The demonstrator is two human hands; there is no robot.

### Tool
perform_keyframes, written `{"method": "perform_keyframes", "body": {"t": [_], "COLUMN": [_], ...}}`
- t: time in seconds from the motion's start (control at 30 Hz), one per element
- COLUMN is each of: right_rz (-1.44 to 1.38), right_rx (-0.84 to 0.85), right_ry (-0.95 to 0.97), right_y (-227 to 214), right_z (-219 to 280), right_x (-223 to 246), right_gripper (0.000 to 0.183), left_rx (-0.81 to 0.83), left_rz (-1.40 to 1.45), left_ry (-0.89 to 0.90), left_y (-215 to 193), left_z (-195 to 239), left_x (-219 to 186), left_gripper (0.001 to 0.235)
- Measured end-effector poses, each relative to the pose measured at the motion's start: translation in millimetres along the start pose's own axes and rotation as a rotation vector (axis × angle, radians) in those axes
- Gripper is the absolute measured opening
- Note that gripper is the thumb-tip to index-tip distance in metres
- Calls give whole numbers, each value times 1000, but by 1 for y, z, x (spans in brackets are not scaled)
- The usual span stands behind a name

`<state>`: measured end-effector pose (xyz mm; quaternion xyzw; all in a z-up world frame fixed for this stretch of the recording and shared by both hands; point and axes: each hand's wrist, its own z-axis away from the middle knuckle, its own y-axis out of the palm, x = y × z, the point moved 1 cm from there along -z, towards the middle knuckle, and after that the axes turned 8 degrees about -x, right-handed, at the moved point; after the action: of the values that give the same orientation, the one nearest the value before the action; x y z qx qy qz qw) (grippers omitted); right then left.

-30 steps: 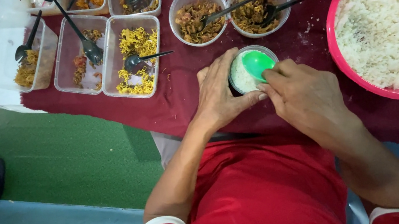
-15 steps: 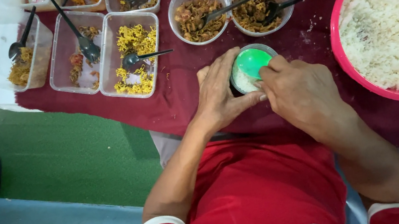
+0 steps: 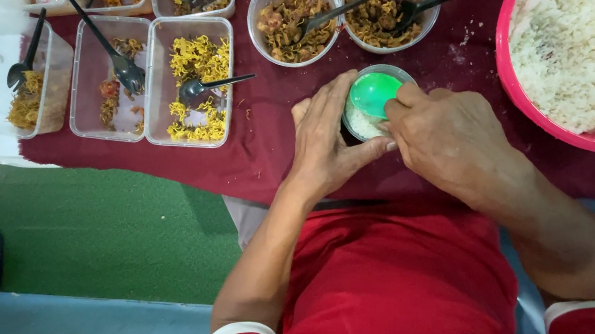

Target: Packing rice and side dishes into small plastic bags using a spoon and a small container as a mold

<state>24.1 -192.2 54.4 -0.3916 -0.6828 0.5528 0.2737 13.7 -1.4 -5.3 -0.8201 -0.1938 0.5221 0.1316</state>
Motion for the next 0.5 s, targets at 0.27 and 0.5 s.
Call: {"method": "perform_keyframes", "body": {"t": [0.27,0.5], "right_rz": [-135,-679], "right_rx": [-84,-194], "right_ry": [9,190], "right_y": [5,-1], "right_z": [3,11], "right_x": [-15,-16], "right_gripper": [11,13], "left_rx": [-3,59], "left_rz": [16,5], "left_ry": [-31,-110], "left_y": [-1,-5], "left_z": [-1,-3], "left_x": [-4,-13], "left_gripper": [100,106]}}
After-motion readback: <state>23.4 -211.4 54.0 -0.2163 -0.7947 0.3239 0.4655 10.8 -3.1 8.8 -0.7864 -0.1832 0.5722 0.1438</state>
